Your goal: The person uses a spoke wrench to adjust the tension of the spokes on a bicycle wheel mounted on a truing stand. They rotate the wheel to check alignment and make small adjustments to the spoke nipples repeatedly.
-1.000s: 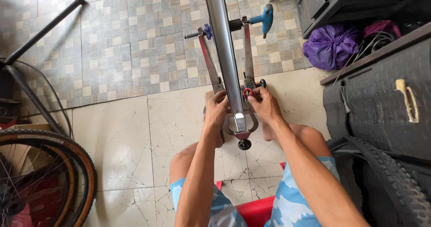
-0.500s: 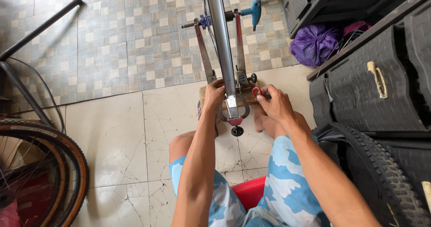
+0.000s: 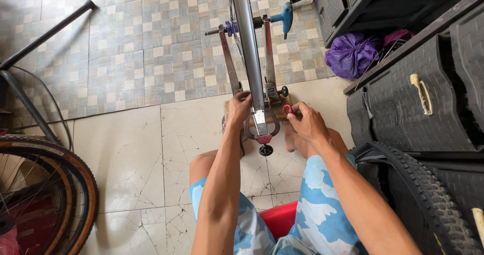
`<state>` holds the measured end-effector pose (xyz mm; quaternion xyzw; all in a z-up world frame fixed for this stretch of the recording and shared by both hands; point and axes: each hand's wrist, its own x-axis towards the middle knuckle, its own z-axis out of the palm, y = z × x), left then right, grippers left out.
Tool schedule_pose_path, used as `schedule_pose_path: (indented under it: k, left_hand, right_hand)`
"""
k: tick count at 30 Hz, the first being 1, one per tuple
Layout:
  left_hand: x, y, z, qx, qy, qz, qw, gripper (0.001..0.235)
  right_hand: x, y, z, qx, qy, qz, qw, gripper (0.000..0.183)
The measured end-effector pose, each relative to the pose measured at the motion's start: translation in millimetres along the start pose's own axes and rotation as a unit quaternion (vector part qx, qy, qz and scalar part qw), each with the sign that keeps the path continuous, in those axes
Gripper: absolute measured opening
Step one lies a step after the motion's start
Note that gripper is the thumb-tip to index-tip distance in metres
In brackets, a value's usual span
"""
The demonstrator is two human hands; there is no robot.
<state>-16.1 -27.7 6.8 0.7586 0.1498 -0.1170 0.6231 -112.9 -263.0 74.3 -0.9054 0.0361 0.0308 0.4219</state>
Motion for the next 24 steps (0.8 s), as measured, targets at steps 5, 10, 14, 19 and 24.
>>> schedule_pose_path:
  k: [5,10,14,19,24]
  left_hand:
    - [-17.7,81.0,-23.3,-0.126,0.07,0.092,0.985,0.044]
    - [-62.4,157.0,-29.7,-0.024,0.062,0.269,0.961,0.044]
    - [-79.4,162.1,-25.4,0.077,0.077,0.298,0.948,0.039]
    - [-98.9,139.5,-24.0,0.083,0.059,0.261,0.96,0.028]
    - [-113.2,113.2,-19.5,0.093,0.038,0.218,0.971,0.023]
  right_hand:
    - [1.0,-4.3,3.4,-0.007,-0.014,-0.001,1.0,0.026]
    - [2.4,-9.2,6.5,-0.011,-0.023,0.016,1.0,0.025]
    - [1.5,-8.8,6.8,-0.035,-0.019,0.015,0.999,0.026]
    - [-0.2,-5.9,7.2,-0.026,-0.02,0.01,0.999,0.027]
    - [1.0,-4.2,9.4,-0.039,-0.014,0.007,0.999,0.027]
